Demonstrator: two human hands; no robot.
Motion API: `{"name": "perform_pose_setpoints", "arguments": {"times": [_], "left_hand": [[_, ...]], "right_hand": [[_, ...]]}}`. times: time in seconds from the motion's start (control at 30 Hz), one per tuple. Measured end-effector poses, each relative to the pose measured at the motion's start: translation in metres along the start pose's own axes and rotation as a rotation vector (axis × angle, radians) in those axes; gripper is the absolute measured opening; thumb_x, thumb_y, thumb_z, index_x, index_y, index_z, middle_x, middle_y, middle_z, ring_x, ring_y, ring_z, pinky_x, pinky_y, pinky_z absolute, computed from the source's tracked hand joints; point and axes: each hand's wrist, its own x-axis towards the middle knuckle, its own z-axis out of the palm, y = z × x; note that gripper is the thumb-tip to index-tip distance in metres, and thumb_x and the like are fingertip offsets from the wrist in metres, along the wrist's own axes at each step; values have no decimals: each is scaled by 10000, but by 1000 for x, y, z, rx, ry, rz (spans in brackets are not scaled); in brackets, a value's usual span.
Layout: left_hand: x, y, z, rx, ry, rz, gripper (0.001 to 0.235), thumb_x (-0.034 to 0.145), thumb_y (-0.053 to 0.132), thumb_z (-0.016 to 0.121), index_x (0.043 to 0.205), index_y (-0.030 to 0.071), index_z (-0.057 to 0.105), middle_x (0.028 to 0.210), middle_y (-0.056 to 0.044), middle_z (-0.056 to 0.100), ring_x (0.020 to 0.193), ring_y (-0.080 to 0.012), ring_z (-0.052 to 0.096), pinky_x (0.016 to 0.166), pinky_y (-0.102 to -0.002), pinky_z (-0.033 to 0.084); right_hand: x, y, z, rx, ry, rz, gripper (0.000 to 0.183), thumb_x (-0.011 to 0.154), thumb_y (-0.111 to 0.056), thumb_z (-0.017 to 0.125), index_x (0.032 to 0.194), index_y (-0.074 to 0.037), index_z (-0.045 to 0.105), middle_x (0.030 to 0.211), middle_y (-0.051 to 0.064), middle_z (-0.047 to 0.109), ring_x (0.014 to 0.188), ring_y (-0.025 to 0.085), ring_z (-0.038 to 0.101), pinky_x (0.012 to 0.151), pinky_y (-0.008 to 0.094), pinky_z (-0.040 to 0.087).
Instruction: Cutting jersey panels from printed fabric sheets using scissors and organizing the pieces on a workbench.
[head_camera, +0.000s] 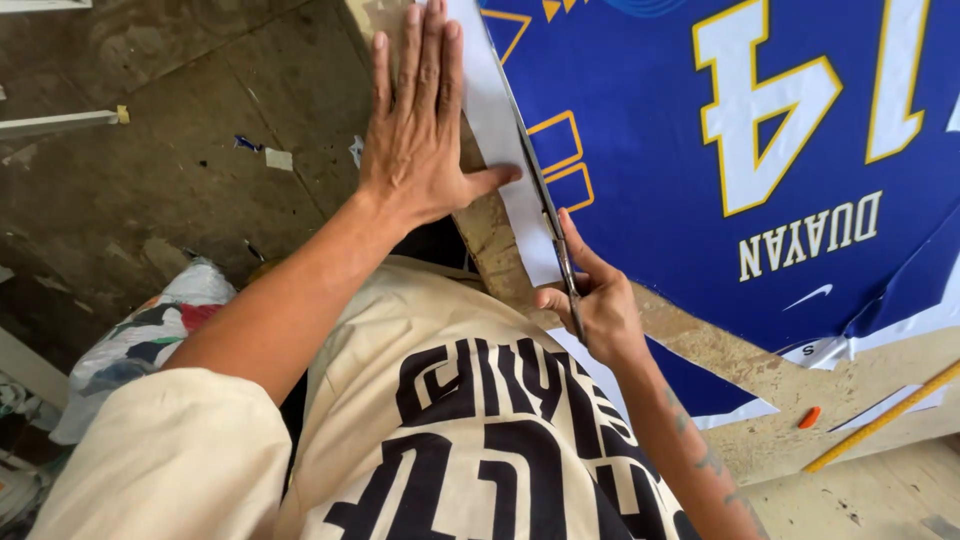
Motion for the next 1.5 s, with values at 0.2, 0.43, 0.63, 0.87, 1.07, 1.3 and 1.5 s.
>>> {"name": "perform_pose_setpoints", "arguments": {"times": [0.2, 0.43, 0.63, 0.87, 1.07, 1.3, 1.5], "left_hand": [[2, -2, 5, 16, -41, 0, 1547, 1015, 1212, 415, 1752, -59, -71, 1818, -297, -104, 1768, -446, -31, 1425, -623, -7], [5, -4, 9, -25, -59, 24, 1527, 964, 1192, 369, 1744, -49, -59, 1810, -278, -100, 1752, -435, -27, 1402, -626, -5], [2, -2, 30, -34, 128, 36, 1442, 881, 1115, 158, 1760, -19, 14, 1843, -255, 0, 1728, -427, 21, 1391, -634, 29], [63, -75, -4, -246, 802, 115, 783, 1047, 610, 580, 1561, 19, 561, 1616, -218, 507, 1525, -432, 451, 1228, -628, 343], [99, -146, -94, -76, -4, -31, 1498, 744, 1069, 13, 1753, -32, -100, 1808, -234, -162, 1770, -381, -88, 1446, -528, -63], [106, -150, -66, 5, 225, 37, 1542, 1099, 1161, 666, 1758, -63, -2, 1828, -305, -17, 1744, -472, 37, 1473, -559, 77], [108, -151, -59, 102, 177, 18, 1582, 1059, 1281, 457, 1759, -57, -13, 1841, -300, -9, 1759, -439, 41, 1473, -526, 69]], "right_hand": [[5, -22, 7, -32, 45, 50, 1144, 696, -439, 898, 1721, -272, 419, 604, -64, 374, 546, 83, 244, 477, 275, 205], [39, -65, 21, -70, 2, -32, 1131, 722, -548, 821, 1726, -255, 391, 517, -85, 356, 456, 40, 286, 396, 245, 309], [54, -91, 24, -137, 26, 32, 1191, 668, -611, 826, 1732, -296, 394, 578, -77, 335, 537, 62, 240, 475, 294, 195], [86, -92, 30, -81, 45, -85, 1009, 770, -294, 978, 1662, -224, 512, 503, 57, 635, 401, 154, 605, 417, 232, 436], [92, -142, 43, -179, 77, 38, 1173, 640, -620, 821, 1709, -308, 453, 620, -60, 300, 609, 118, 217, 549, 314, 207], [122, -156, 49, -371, 131, -157, 1074, 750, -560, 845, 1698, -278, 429, 1144, 24, 390, 761, 42, 293, 635, 273, 342], [123, -162, 52, -407, 191, -94, 1107, 716, -554, 889, 1707, -338, 445, 759, -79, 410, 695, 134, 190, 600, 282, 217]]}}
